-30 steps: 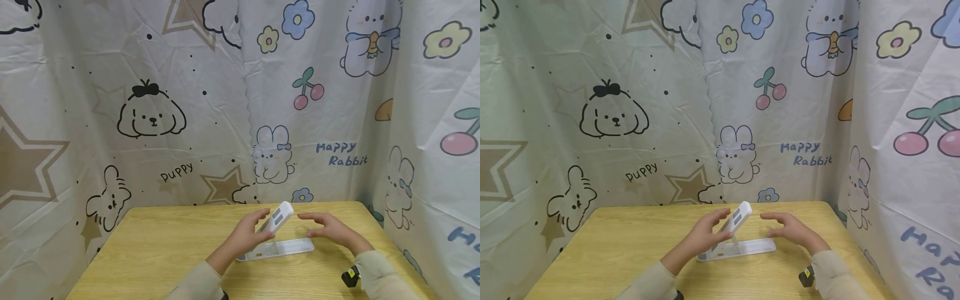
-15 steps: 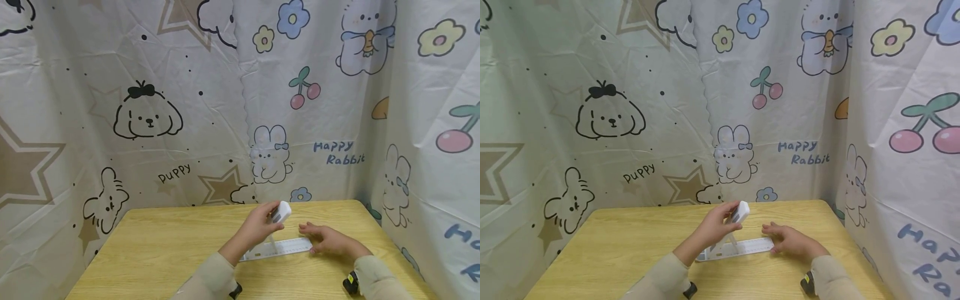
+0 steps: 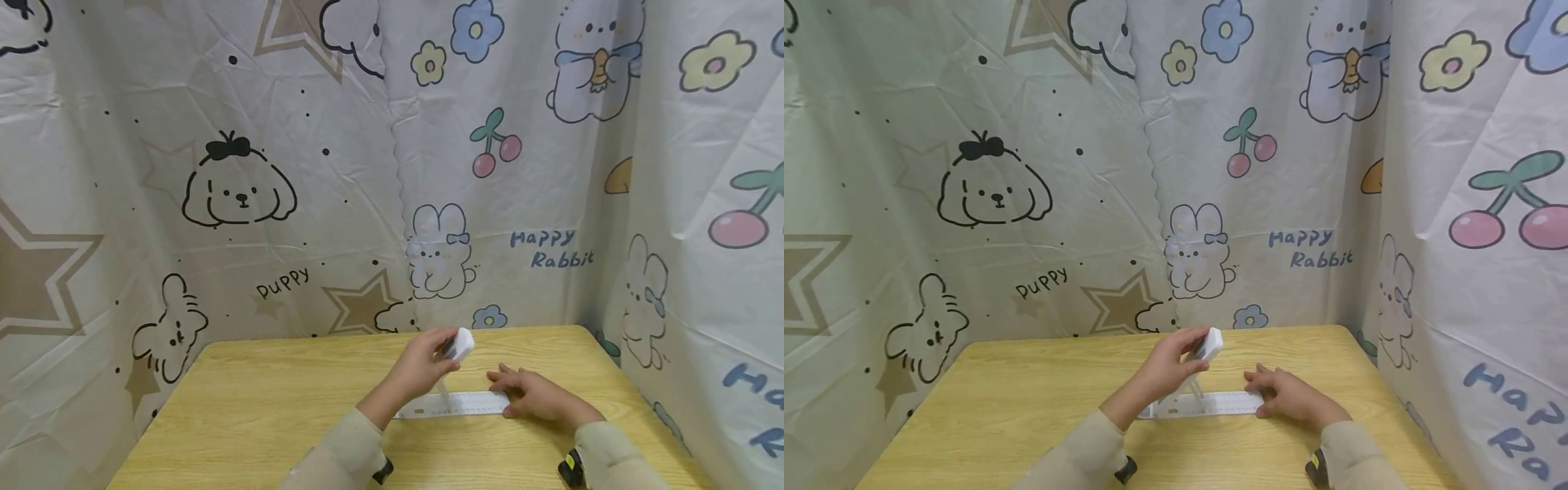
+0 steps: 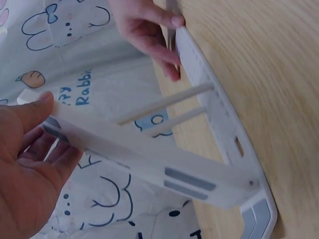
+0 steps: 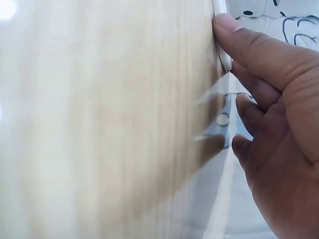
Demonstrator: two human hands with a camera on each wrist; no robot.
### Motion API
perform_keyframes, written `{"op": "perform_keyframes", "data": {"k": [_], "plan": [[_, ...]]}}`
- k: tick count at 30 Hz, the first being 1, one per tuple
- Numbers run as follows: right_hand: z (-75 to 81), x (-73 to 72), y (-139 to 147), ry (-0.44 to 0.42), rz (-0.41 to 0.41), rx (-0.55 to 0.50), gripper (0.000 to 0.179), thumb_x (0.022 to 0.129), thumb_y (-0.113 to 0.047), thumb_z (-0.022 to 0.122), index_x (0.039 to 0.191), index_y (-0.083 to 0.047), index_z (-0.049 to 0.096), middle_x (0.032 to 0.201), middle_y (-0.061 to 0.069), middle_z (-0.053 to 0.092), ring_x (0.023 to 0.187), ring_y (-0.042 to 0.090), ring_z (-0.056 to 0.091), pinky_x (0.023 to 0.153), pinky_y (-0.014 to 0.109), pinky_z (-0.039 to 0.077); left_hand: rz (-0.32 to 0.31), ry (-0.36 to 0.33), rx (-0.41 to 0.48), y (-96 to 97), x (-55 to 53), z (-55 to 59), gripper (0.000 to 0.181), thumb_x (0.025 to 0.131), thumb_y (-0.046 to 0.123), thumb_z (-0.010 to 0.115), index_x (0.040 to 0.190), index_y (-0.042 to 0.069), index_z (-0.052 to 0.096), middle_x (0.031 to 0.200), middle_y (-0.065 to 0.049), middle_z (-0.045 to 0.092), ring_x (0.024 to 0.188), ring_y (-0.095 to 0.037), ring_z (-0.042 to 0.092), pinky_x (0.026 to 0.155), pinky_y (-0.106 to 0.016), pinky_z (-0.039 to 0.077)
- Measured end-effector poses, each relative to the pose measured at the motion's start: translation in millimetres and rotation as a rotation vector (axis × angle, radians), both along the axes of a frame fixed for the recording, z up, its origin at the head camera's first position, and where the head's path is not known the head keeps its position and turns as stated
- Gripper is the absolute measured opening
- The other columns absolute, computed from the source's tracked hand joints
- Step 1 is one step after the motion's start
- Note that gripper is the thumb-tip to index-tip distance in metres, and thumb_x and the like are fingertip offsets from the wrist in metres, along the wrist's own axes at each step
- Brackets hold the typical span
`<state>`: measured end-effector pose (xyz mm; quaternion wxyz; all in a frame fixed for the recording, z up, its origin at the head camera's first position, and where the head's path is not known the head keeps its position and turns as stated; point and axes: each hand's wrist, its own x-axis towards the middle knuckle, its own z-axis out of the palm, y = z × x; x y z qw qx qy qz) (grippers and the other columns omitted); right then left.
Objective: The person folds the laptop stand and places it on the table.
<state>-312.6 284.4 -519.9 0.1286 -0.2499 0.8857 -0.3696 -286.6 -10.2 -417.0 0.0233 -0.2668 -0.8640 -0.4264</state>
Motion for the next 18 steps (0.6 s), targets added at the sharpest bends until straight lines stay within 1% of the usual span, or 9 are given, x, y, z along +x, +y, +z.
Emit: {"op": "perform_keyframes", "data": {"k": [4,7,11,14,18], "plan": [[0.4,8.1,-4,0.006,0.009,-0.001,0.042,0.084,-0.022,0.083,0.124,-0.017,0.072,0.158,0.012,0.047,0.154,0.047,0.016,0.119,0.073,-0.001,-0.055,0.025,-0.032,-6.4,-4.9,0.2,0.058,0.094,0.01,0.073,0.148,0.008,0.053,0.148,-0.01,0.056,0.131,-0.024,0.059,0.108,-0.034,0.051],[1.0,13.8,-6,0.004,0.018,-0.004,0.042,0.083,-0.025,0.084,0.123,-0.018,0.073,0.157,0.012,0.048,0.153,0.048,0.018,0.12,0.073,0.0,-0.094,0.032,-0.046,-10.8,-7.9,0.4,0.057,0.096,0.01,0.071,0.15,0.008,0.051,0.148,-0.009,0.055,0.133,-0.023,0.057,0.11,-0.031,0.049],[2.8,16.4,-4,-0.014,0.054,0.006,0.042,0.085,-0.026,0.082,0.125,-0.02,0.072,0.158,0.01,0.047,0.154,0.047,0.018,0.12,0.072,0.0,-0.127,0.042,-0.054,-14.1,-9.3,-1.2,0.058,0.097,0.01,0.07,0.151,0.009,0.05,0.147,-0.008,0.055,0.133,-0.021,0.056,0.111,-0.031,0.048],[4.9,14.8,1,-0.05,0.092,0.0,0.045,0.089,-0.021,0.077,0.133,-0.018,0.069,0.16,0.01,0.044,0.154,0.046,0.015,0.119,0.072,-0.002,-0.112,0.066,-0.073,-12.2,-7.1,-2.2,0.058,0.097,0.012,0.071,0.151,0.01,0.05,0.147,-0.008,0.056,0.131,-0.02,0.058,0.11,-0.032,0.049],[5.7,10.8,8,-0.09,0.126,-0.025,0.047,0.091,-0.015,0.073,0.137,-0.015,0.067,0.161,0.01,0.042,0.154,0.048,0.012,0.118,0.073,-0.007,-0.059,0.138,-0.105,-4.9,-0.9,-4.4,0.061,0.094,0.013,0.075,0.15,0.009,0.052,0.145,-0.01,0.059,0.127,-0.022,0.06,0.106,-0.032,0.052]]}}
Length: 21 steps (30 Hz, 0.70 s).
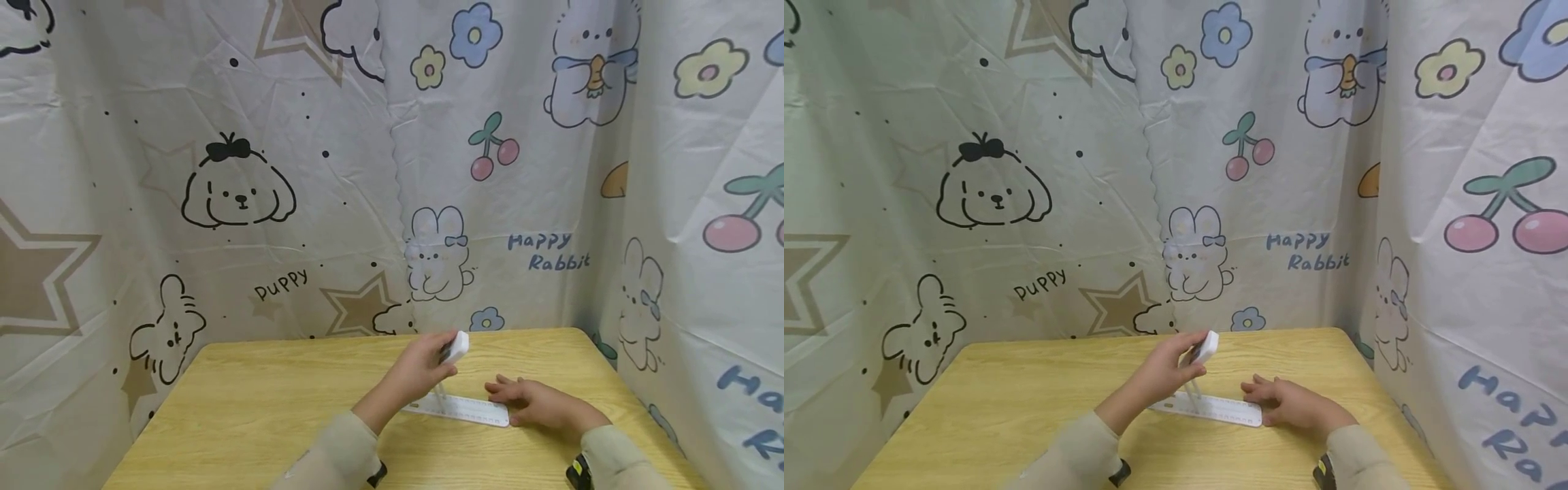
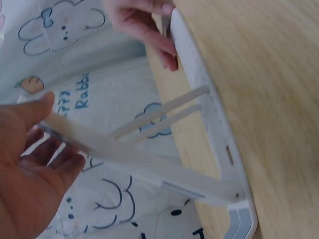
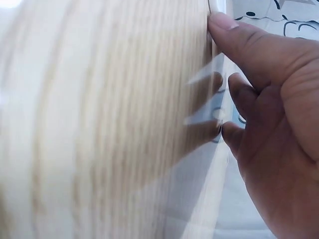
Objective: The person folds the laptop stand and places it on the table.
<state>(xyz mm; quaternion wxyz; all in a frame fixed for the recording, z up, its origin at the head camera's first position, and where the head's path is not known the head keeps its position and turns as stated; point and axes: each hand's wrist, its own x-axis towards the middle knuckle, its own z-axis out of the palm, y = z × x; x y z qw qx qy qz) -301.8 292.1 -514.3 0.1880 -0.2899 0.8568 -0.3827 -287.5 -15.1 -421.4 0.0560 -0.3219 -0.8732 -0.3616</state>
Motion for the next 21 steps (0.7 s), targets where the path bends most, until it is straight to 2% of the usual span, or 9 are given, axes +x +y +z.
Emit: {"op": "perform_keyframes", "data": {"k": [3,5,13,18,21], "plan": [[-2.5,-1.3,0,0.021,0.01,0.007,0.045,0.091,-0.016,0.073,0.135,-0.015,0.068,0.158,0.009,0.046,0.153,0.048,0.016,0.118,0.073,-0.006,0.034,0.039,-0.009,4.2,4.6,-2.5,0.063,0.092,0.012,0.077,0.15,0.008,0.052,0.145,-0.01,0.06,0.128,-0.023,0.06,0.105,-0.03,0.053],[-3.9,-0.8,0,0.051,0.014,0.024,0.044,0.09,-0.018,0.074,0.134,-0.016,0.069,0.156,0.007,0.049,0.152,0.047,0.021,0.118,0.073,-0.004,0.044,0.035,-0.001,4.7,5.4,-3.8,0.064,0.091,0.011,0.077,0.15,0.009,0.052,0.147,-0.008,0.059,0.13,-0.022,0.06,0.106,-0.03,0.052],[-4.3,12.4,-10,0.026,-0.023,0.013,0.04,0.087,-0.021,0.079,0.126,-0.024,0.074,0.152,0.001,0.055,0.151,0.041,0.029,0.119,0.073,0.003,0.018,-0.038,0.06,-2.8,2.8,-7.3,0.061,0.093,0.006,0.073,0.149,0.017,0.053,0.152,-0.001,0.053,0.135,-0.021,0.056,0.11,-0.032,0.048],[1.1,22.7,-18,0.061,0.004,0.02,0.035,0.086,-0.026,0.079,0.121,-0.026,0.076,0.15,0.0,0.057,0.15,0.043,0.03,0.117,0.075,0.007,0.002,-0.047,0.075,-7.3,2.3,-8.4,0.061,0.093,0.0,0.07,0.148,0.019,0.054,0.151,0.002,0.052,0.134,-0.018,0.056,0.106,-0.027,0.05],[5.0,23.9,-18,0.064,0.008,0.029,0.039,0.089,-0.025,0.076,0.128,-0.023,0.073,0.152,0.001,0.055,0.152,0.044,0.027,0.117,0.075,0.006,0.004,-0.033,0.078,-8.1,2.6,-7.1,0.06,0.093,-0.001,0.071,0.147,0.018,0.055,0.15,0.003,0.052,0.133,-0.019,0.057,0.106,-0.027,0.05]]}}
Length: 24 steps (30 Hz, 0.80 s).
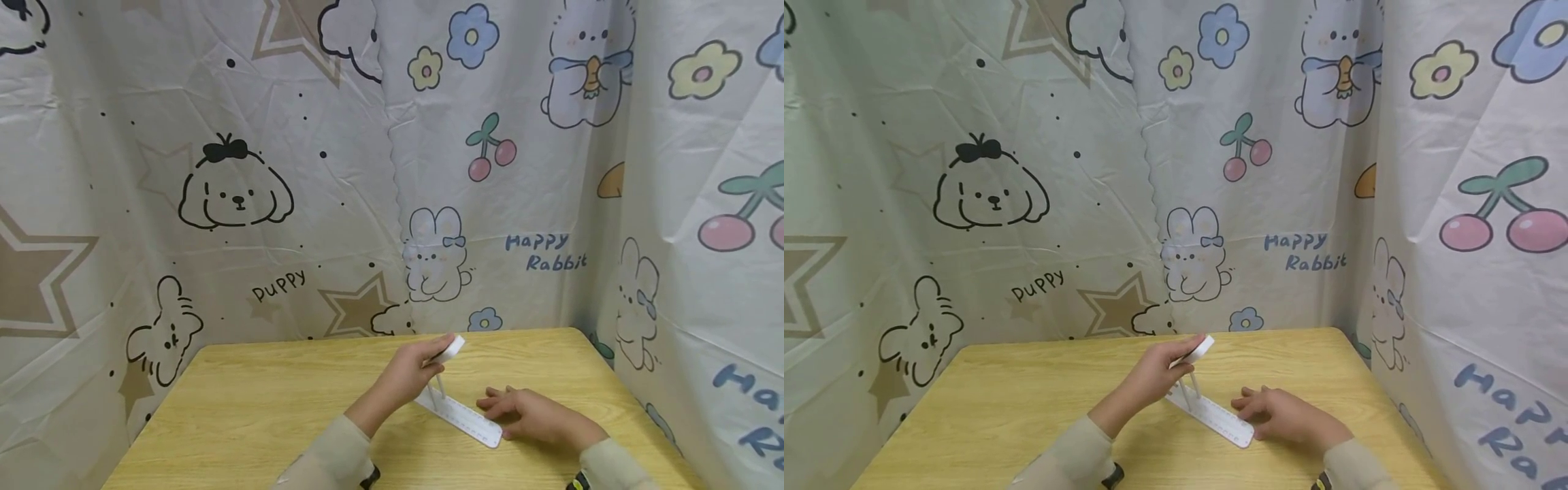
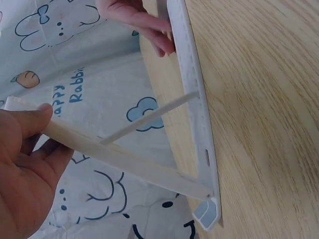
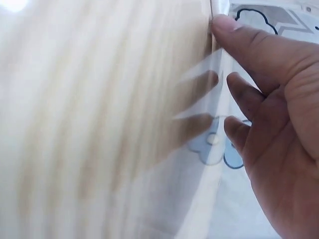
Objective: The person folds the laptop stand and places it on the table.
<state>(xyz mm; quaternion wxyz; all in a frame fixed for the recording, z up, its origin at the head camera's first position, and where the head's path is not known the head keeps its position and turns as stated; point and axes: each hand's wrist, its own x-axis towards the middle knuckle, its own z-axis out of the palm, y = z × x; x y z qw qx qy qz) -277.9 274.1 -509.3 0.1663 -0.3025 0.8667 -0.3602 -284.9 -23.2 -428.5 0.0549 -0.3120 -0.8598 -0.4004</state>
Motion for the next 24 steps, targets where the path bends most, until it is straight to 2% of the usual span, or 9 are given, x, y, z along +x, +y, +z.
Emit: {"op": "perform_keyframes", "data": {"k": [6,10,15,24], "plan": [[-0.7,-7.8,4,-0.02,0.012,0.008,0.047,0.095,-0.015,0.068,0.142,-0.016,0.063,0.159,0.002,0.046,0.154,0.045,0.016,0.117,0.074,0.001,0.057,0.05,-0.013,3.1,2.9,-0.5,0.056,0.093,0.004,0.074,0.145,0.018,0.058,0.147,0.003,0.057,0.13,-0.019,0.06,0.104,-0.028,0.052],[-2.9,-13.3,5,-0.034,0.054,-0.002,0.046,0.094,-0.012,0.069,0.139,-0.016,0.065,0.16,0.005,0.044,0.154,0.048,0.012,0.116,0.076,-0.004,0.068,0.049,0.003,5.8,4.9,-2.9,0.055,0.094,0.007,0.073,0.146,0.018,0.057,0.147,0.001,0.057,0.13,-0.019,0.06,0.102,-0.027,0.054],[-5.3,-15.1,4,-0.032,0.105,0.0,0.045,0.092,-0.014,0.07,0.135,-0.023,0.068,0.159,0.005,0.046,0.153,0.05,0.011,0.114,0.078,-0.005,0.079,0.05,0.016,4.4,5.7,-4.2,0.055,0.095,0.006,0.072,0.146,0.019,0.058,0.146,0.003,0.058,0.128,-0.018,0.061,0.101,-0.027,0.054],[-5.9,-8.3,-5,-0.044,0.131,-0.014,0.046,0.089,-0.016,0.072,0.134,-0.022,0.069,0.158,0.005,0.047,0.153,0.048,0.015,0.114,0.078,-0.002,0.047,0.054,0.048,-0.9,4.6,-5.0,0.054,0.094,0.002,0.071,0.144,0.017,0.058,0.144,0.001,0.059,0.125,-0.019,0.063,0.094,-0.022,0.056]]}}
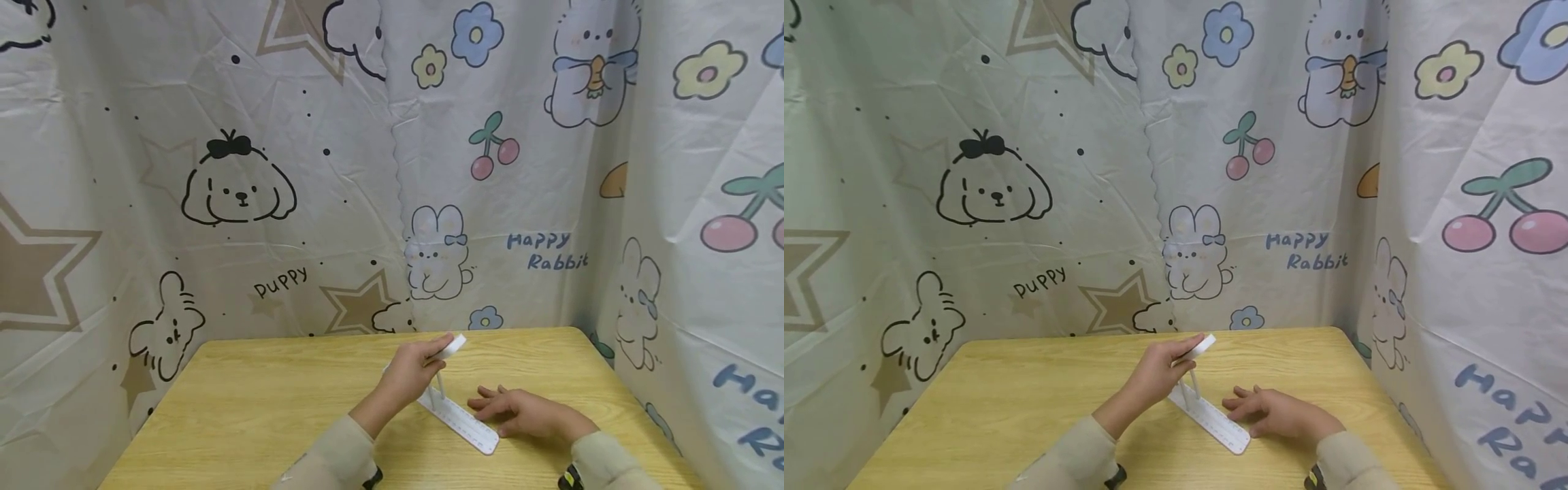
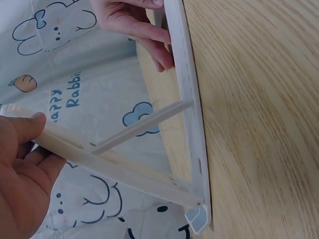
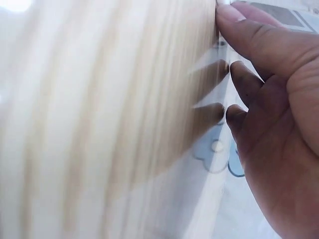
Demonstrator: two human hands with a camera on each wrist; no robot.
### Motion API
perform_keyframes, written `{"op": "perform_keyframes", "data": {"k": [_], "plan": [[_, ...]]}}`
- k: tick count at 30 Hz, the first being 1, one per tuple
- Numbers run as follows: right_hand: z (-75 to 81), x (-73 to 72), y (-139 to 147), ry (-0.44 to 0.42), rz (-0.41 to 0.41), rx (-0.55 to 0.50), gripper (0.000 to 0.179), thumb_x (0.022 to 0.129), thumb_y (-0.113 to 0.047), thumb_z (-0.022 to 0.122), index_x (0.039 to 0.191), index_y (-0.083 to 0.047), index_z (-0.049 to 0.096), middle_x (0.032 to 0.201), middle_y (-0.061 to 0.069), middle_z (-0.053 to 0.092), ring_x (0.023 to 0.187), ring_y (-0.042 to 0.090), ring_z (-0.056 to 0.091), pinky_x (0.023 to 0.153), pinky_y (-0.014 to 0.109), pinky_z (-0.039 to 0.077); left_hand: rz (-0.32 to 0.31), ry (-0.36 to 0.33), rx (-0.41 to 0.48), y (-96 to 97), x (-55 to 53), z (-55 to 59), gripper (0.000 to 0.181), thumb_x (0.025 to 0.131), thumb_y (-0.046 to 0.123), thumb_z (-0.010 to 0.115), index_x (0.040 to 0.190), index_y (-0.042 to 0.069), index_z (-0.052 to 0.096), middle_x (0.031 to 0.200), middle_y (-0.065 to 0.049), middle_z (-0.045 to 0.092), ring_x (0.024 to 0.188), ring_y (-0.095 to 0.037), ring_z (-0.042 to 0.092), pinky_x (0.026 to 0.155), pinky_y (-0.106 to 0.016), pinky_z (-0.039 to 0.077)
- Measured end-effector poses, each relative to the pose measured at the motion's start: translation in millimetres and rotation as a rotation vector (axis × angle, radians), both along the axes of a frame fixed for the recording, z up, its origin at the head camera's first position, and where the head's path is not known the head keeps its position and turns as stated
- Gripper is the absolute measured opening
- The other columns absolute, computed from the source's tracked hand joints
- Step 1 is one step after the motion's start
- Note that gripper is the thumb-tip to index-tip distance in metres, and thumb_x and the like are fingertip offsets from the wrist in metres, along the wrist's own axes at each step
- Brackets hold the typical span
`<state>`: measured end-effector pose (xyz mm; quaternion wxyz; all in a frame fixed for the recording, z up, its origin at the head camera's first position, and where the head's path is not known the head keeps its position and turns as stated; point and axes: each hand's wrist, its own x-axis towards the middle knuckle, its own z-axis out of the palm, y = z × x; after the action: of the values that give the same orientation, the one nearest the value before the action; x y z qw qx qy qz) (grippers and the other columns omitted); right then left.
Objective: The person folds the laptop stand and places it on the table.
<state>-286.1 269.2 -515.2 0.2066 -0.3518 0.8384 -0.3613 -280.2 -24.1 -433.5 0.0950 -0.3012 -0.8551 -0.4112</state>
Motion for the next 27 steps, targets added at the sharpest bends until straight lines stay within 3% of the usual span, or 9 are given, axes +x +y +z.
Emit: {"op": "perform_keyframes", "data": {"k": [6,16,27], "plan": [[3.6,3.0,-7,-0.019,-0.036,0.001,0.047,0.087,-0.015,0.075,0.132,-0.024,0.071,0.157,0.002,0.048,0.153,0.048,0.014,0.116,0.077,-0.002,-0.032,-0.014,0.008,-5.6,-1.9,-1.3,0.056,0.093,0.001,0.071,0.144,0.021,0.059,0.144,0.002,0.059,0.125,-0.018,0.063,0.094,-0.021,0.056],[-3.4,2.1,-10,-0.013,-0.038,0.002,0.047,0.085,-0.018,0.077,0.13,-0.029,0.072,0.156,-0.002,0.05,0.154,0.046,0.016,0.117,0.075,-0.002,-0.143,-0.09,0.104,-14.7,-5.4,-3.3,0.056,0.091,-0.006,0.071,0.142,0.015,0.061,0.146,0.003,0.057,0.129,-0.018,0.06,0.097,-0.02,0.053],[-8.6,5.6,-27,0.058,-0.003,-0.001,0.05,0.084,-0.036,0.078,0.133,-0.028,0.07,0.154,-0.005,0.051,0.155,0.04,0.021,0.118,0.072,0.0,-0.145,-0.161,0.154,-24.4,-4.7,-3.5,0.052,0.093,-0.008,0.068,0.138,0.018,0.066,0.142,0.005,0.061,0.129,-0.02,0.06,0.097,-0.023,0.055]]}}
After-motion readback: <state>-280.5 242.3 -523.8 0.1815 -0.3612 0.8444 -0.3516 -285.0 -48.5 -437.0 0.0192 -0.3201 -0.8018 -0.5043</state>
